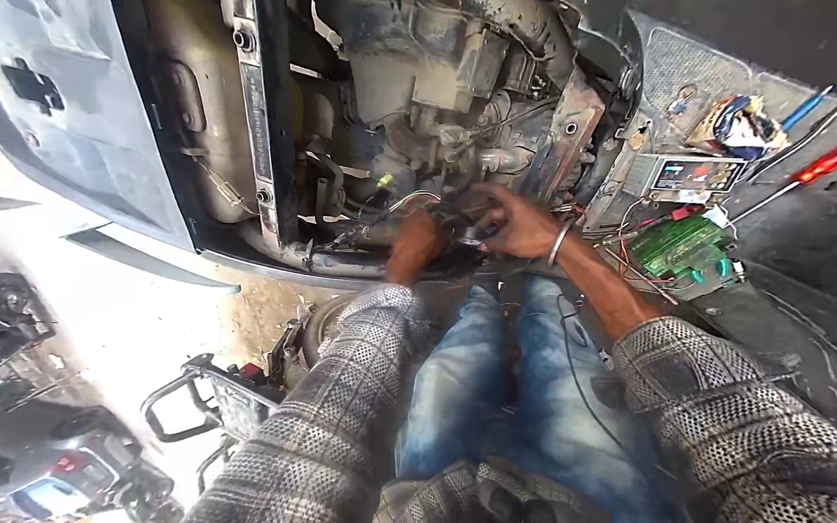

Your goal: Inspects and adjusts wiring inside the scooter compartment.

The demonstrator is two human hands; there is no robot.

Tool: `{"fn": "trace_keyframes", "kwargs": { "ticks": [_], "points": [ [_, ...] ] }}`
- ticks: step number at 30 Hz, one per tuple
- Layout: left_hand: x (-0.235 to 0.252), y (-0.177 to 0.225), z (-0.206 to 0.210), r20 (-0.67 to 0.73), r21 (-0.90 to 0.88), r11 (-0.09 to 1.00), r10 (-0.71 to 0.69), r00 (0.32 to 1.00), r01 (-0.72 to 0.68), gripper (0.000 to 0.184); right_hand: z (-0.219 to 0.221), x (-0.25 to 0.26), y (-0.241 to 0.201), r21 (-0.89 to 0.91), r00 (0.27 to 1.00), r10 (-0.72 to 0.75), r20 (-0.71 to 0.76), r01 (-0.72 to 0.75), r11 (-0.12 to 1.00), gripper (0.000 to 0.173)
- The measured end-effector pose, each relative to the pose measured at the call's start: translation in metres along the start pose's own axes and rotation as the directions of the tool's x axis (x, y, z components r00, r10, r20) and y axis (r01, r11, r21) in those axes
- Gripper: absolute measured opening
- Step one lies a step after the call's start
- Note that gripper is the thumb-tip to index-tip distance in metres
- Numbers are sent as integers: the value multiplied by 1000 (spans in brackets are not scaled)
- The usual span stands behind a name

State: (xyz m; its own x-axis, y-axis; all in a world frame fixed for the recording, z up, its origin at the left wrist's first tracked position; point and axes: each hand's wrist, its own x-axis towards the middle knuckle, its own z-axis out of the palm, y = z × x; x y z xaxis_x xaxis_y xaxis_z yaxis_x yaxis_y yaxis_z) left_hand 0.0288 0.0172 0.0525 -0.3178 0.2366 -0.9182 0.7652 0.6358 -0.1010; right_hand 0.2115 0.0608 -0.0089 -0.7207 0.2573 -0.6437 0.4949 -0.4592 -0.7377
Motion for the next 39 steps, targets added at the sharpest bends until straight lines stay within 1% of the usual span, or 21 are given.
{"fn": "trace_keyframes", "kwargs": {
  "ticks": [3,4,8,9,11,13,15,17,20,23,25,27,29,30,31,33,35,36,37,38,39],
  "points": [
    [-1,-5,13,-63,-36,989,143,988,-145,26,6,-5,13,163,993,31,-116,-11,987,91],
    [-1,-7,18,-80,-37,984,173,982,-177,26,6,-7,15,175,989,32,-142,-7,985,88],
    [-5,0,27,-77,23,991,131,988,-129,32,0,-7,18,41,980,-55,-193,64,997,74],
    [-6,1,28,-72,36,993,117,990,-115,32,0,-7,17,39,980,-61,-190,70,997,71],
    [-6,2,29,-69,58,993,106,992,-102,33,5,-5,10,125,982,-25,-189,49,991,66],
    [-5,1,29,-74,64,993,104,992,-100,32,11,-3,5,219,982,-4,-187,46,975,71],
    [-4,0,28,-83,51,994,99,992,-95,31,14,0,7,216,985,-37,-166,73,974,88],
    [-3,-1,28,-90,45,995,97,991,-93,33,13,4,10,189,980,-98,-171,131,973,90],
    [2,-3,32,-98,30,993,114,989,-111,32,10,9,11,142,953,-168,-254,208,968,77],
    [2,-3,30,-111,16,992,123,986,-122,31,4,17,2,51,960,-193,-205,207,977,69],
    [0,-3,29,-117,21,992,126,985,-125,31,3,23,-2,-14,970,-167,-177,167,986,55],
    [-6,-1,29,-128,53,993,111,986,-105,31,5,31,-2,-13,972,-162,-170,162,987,40],
    [-18,7,28,-154,87,995,53,987,-40,33,13,37,1,24,968,-190,-167,196,980,30],
    [-24,12,28,-169,96,995,21,985,-4,34,20,41,2,6,959,-225,-175,229,973,25],
    [-29,15,28,-181,103,994,-2,983,21,35,27,45,3,-68,946,-269,-180,261,963,22],
    [-34,18,27,-186,114,993,-7,982,29,34,38,53,0,-331,940,-311,-138,252,909,22],
    [-31,16,28,-184,126,992,1,983,23,31,44,62,-7,-593,954,-297,-44,214,776,22],
    [-28,15,28,-174,129,991,-3,985,26,30,44,64,-11,-665,958,-287,3,216,715,21],
    [-24,13,28,-160,127,992,-3,987,23,31,43,65,-14,-698,960,-277,31,220,682,21],
    [-19,10,28,-148,111,994,6,989,11,31,41,62,-15,-690,958,-285,23,221,689,23],
    [-14,7,27,-133,81,997,15,991,-4,31,40,58,-11,-637,950,-311,-35,219,739,27]
  ]
}}
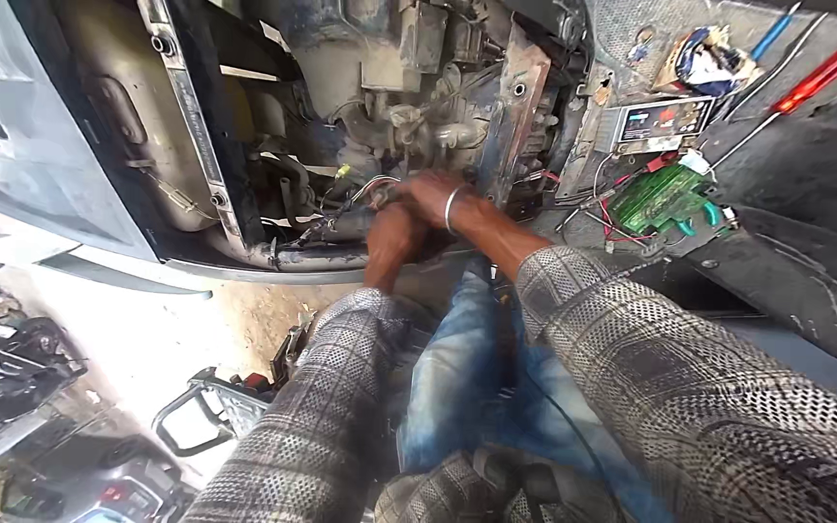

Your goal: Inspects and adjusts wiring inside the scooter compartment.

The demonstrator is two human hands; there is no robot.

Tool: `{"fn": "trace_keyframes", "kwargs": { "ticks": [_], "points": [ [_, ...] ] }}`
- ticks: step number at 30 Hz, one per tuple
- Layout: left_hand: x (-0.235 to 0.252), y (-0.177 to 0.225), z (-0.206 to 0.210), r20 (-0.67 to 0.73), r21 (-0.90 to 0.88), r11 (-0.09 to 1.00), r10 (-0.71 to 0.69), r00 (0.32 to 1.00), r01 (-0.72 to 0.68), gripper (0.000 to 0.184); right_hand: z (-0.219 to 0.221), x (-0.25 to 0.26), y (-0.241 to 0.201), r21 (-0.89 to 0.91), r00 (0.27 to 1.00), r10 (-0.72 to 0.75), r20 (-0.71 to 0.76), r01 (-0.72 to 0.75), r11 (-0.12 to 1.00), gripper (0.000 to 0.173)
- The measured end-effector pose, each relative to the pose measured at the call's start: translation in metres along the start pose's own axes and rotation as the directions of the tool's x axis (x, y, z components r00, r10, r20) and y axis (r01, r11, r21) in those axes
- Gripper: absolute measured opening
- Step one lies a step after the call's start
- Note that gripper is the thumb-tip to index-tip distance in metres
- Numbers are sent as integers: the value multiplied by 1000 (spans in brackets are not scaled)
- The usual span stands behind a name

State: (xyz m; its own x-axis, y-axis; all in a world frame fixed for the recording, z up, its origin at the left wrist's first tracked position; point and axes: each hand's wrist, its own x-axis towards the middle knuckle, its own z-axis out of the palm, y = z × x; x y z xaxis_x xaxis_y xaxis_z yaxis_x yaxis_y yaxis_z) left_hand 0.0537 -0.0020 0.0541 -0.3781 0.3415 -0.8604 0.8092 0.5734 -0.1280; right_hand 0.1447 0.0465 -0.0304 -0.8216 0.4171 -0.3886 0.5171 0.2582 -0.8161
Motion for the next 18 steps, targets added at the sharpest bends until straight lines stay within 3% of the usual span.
{"fn": "trace_keyframes", "kwargs": {
  "ticks": [2,4,7,10,12,15,18],
  "points": [
    [10,-4,-1,29,-83,996,18,999,-16,32,6,-17,8,286,972,112,-205,-50,957,30],
    [18,-3,-6,61,-158,987,-1,998,10,36,16,-37,13,563,888,330,-321,-102,820,32],
    [23,-5,-6,93,-223,975,3,996,18,35,29,-60,13,830,831,540,-137,-201,520,33],
    [17,-7,-4,43,-190,980,69,997,-59,30,21,-53,11,839,829,550,101,-369,401,39],
    [16,-9,0,5,-164,985,47,999,-46,29,19,-41,12,784,821,548,158,-442,436,46],
    [24,-8,5,-14,-192,981,-9,1000,6,32,21,-39,20,646,827,550,119,-485,590,48],
    [29,-4,4,-13,-232,971,-67,998,62,34,31,-46,30,614,842,538,41,-446,651,32]
  ]
}}
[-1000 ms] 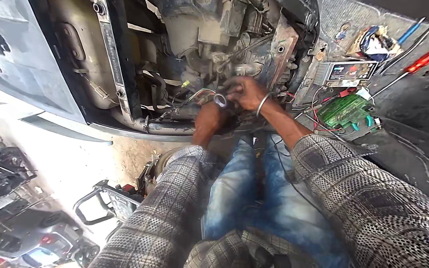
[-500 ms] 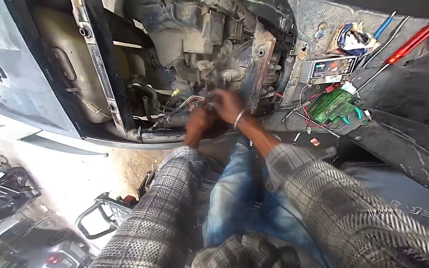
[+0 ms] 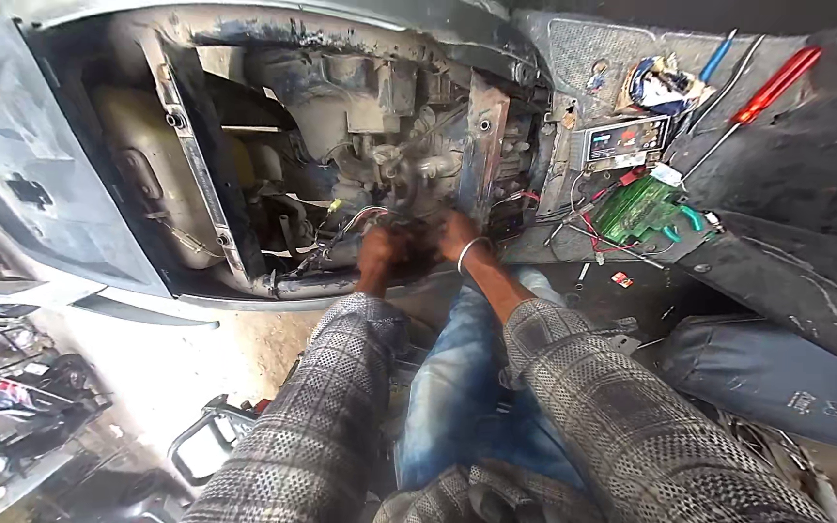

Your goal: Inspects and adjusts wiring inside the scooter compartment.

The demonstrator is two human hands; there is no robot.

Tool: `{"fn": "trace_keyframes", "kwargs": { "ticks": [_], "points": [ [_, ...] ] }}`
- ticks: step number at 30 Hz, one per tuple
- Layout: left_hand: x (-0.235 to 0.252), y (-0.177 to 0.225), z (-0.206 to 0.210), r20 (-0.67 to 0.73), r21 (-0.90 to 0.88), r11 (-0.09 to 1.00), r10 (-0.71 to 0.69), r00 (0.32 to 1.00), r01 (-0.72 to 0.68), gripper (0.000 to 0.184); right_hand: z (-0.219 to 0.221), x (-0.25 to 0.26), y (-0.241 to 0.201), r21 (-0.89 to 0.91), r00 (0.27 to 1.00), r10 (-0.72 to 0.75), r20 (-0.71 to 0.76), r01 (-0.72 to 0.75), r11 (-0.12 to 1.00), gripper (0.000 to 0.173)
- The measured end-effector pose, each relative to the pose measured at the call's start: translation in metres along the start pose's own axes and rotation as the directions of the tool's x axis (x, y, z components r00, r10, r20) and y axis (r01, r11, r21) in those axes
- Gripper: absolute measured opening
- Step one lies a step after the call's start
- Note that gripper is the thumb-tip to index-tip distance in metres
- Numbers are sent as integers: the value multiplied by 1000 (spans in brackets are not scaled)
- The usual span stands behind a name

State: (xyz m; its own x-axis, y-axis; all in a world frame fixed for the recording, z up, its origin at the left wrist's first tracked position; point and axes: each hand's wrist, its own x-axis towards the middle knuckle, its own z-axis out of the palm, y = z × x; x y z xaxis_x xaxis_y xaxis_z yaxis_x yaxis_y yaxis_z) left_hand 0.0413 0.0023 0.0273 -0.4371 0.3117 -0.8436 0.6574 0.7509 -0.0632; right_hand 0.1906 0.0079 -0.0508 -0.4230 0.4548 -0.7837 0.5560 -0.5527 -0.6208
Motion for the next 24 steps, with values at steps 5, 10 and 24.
{"fn": "trace_keyframes", "kwargs": {
  "ticks": [5,10,24],
  "points": [
    [-5,11,-8,78,41,998,-56,995,53,34,2,5,-2,68,992,8,125,-17,998,28],
    [1,5,-12,171,-26,1000,12,985,-8,29,-5,8,-9,202,958,-35,284,-24,979,23],
    [-10,-8,-12,84,185,974,117,990,-131,29,-6,22,-14,131,947,-219,233,193,972,27]
  ]
}}
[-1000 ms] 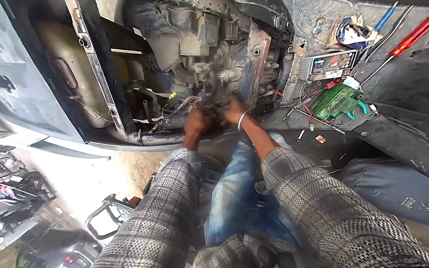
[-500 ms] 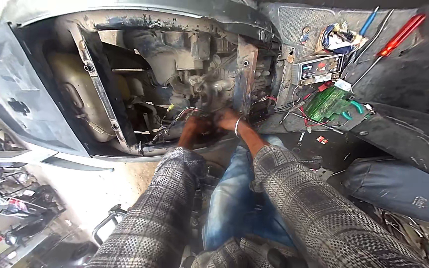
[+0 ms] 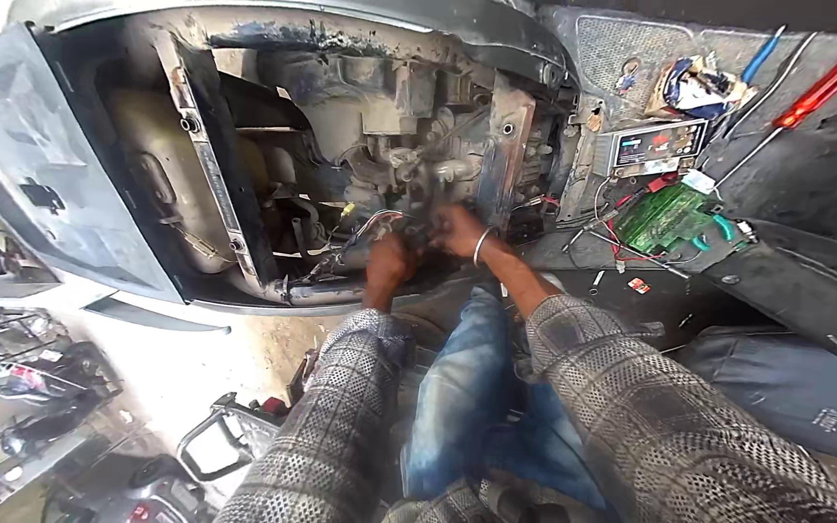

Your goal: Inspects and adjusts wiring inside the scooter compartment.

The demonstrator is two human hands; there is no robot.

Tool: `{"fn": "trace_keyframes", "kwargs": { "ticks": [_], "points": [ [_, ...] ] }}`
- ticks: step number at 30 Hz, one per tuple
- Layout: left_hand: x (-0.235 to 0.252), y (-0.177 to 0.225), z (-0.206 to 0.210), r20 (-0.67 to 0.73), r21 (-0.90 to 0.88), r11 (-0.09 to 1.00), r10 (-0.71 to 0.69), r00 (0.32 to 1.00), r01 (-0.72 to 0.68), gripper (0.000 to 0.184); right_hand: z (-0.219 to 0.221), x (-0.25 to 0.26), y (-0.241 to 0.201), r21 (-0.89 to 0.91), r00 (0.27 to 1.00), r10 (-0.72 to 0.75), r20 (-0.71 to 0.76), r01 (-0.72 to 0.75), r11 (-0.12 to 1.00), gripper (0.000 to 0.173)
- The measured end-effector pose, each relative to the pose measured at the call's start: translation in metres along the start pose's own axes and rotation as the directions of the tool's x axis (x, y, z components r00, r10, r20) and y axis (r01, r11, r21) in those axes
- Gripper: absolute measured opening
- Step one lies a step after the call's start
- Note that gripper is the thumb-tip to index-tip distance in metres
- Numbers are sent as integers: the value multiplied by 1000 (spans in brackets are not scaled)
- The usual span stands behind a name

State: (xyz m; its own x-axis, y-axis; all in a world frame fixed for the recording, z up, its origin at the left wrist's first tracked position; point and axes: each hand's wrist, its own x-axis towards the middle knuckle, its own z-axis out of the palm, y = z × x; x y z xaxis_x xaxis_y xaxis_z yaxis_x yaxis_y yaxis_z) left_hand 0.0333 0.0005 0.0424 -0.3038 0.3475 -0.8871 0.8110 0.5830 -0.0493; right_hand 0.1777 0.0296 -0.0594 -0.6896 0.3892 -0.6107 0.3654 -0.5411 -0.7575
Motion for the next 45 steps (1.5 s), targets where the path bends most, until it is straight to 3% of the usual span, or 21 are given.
{"fn": "trace_keyframes", "kwargs": {
  "ticks": [2,6,9,11,14,18,22,24,26,30,34,38,40,43,45],
  "points": [
    [-2,2,0,20,-4,1000,-15,1000,15,30,-11,-1,-8,-52,996,53,74,-49,997,33],
    [-5,7,4,-1,-9,999,-32,999,32,33,-57,3,-44,-359,950,165,263,-63,931,50],
    [-7,8,6,-9,-39,999,-15,1000,14,33,-68,-11,-64,-440,924,213,318,-55,896,66],
    [-9,8,5,-1,-53,999,-1,1000,1,33,-59,-28,-69,-504,937,205,282,-37,863,79],
    [-14,10,3,-12,-37,999,-30,999,30,33,-44,-47,-57,-555,993,22,112,45,830,74],
    [-27,16,6,-64,29,996,-86,994,88,33,-29,-54,-55,-520,982,-189,-22,150,841,55],
    [-31,16,9,-120,47,996,-71,990,78,32,-14,-26,-64,-392,983,-181,-35,153,907,55],
    [-31,15,9,-119,33,996,-80,990,84,30,-12,-11,-64,-100,996,-87,21,89,991,62],
    [-30,15,7,-110,16,996,-90,990,92,30,-18,-2,-60,190,987,-50,153,20,982,71],
    [-34,20,5,-116,15,996,-86,989,89,37,-25,-1,-46,105,943,3,331,-40,994,61],
    [-32,17,4,-110,21,995,-95,989,98,33,0,-2,-29,-137,997,-71,10,72,988,37],
    [-27,7,2,-55,63,998,1,998,3,32,21,-16,0,-367,921,-311,-236,211,906,22],
    [-24,5,0,-11,72,994,80,997,-79,31,25,-26,8,-301,905,-336,-261,254,919,29],
    [-24,-1,5,-22,65,984,169,985,-167,29,24,-31,5,-31,942,-210,-263,209,977,35],
    [-31,4,9,-64,91,980,185,981,-179,31,19,-29,2,-6,945,-207,-253,212,977,32]
  ]
}}
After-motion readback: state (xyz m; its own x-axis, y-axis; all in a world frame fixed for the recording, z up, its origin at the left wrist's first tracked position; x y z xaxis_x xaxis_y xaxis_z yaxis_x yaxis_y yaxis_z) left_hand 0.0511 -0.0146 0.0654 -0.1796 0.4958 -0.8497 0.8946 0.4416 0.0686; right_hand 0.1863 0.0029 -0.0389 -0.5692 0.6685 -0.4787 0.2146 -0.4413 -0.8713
